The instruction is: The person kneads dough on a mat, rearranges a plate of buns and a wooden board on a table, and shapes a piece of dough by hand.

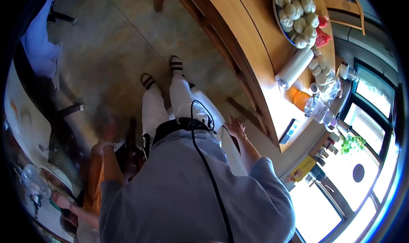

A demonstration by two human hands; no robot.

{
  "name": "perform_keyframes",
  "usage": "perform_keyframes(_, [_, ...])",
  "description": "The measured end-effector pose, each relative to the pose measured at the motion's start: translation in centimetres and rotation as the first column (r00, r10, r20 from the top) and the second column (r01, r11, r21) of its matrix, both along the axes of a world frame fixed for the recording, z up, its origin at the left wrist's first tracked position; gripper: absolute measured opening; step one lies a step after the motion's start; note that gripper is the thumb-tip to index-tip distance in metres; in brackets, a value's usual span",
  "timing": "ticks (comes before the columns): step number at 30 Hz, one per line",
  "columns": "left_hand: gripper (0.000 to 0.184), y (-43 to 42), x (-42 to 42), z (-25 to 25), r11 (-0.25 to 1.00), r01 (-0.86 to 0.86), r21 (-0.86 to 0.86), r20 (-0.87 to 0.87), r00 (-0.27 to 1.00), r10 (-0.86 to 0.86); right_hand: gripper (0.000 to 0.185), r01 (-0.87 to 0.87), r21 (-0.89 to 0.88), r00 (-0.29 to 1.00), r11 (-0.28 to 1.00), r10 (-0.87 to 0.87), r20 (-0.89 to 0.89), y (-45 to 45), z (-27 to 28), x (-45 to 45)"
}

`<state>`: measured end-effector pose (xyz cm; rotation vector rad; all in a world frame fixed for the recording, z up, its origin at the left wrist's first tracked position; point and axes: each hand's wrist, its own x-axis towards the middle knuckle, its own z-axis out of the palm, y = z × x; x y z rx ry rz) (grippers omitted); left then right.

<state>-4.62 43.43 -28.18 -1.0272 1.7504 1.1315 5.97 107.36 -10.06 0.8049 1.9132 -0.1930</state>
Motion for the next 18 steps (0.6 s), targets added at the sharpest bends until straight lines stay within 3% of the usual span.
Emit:
perform_keyframes(4, [0.023,-0.1,-4.4,0.6,1.000,-0.022,-0.006,-0.132,0.991,0.021,0.071,0.082,-0.105,0.984,0.991,-0.064,0.164,-1.0,-0.2,1.1])
perform_keyframes(7, [0.027,2.7,-6.0,1.8,0.999,0.034,0.001,-0.197,0.980,-0.033,0.070,0.149,-0.140,0.987,0.979,-0.140,0.075,-1.0,-0.8,1.8])
perform_keyframes(10, [0.030,7.4,-7.3,4.3,0.942,0.335,0.002,-0.175,0.928,-0.330,0.053,0.108,-0.214,0.968,0.971,-0.152,-0.200,-0.1,-1.0,1.8])
perform_keyframes(12, [0.032,9.7,-7.9,5.9,0.942,0.331,0.053,-0.194,0.929,-0.316,0.043,0.106,-0.334,0.876,0.936,-0.247,-0.414,0.5,1.3,-0.4])
perform_keyframes(13, [0.030,10.6,-8.2,6.4,0.956,0.276,0.098,-0.210,0.945,-0.252,0.030,0.006,-0.317,0.798,0.948,-0.196,-0.571,0.3,3.4,-2.6])
perform_keyframes(17, [0.030,16.8,-12.9,9.8,0.951,0.100,0.294,-0.265,0.964,-0.019,0.025,-0.014,-0.395,0.481,0.918,-0.340,-0.808,1.2,10.0,-9.6])
perform_keyframes(18, [0.031,19.6,-14.4,12.1,0.936,0.065,0.347,-0.271,0.962,0.034,0.025,0.093,-0.546,0.419,0.833,-0.530,-0.737,1.6,12.2,-11.5])
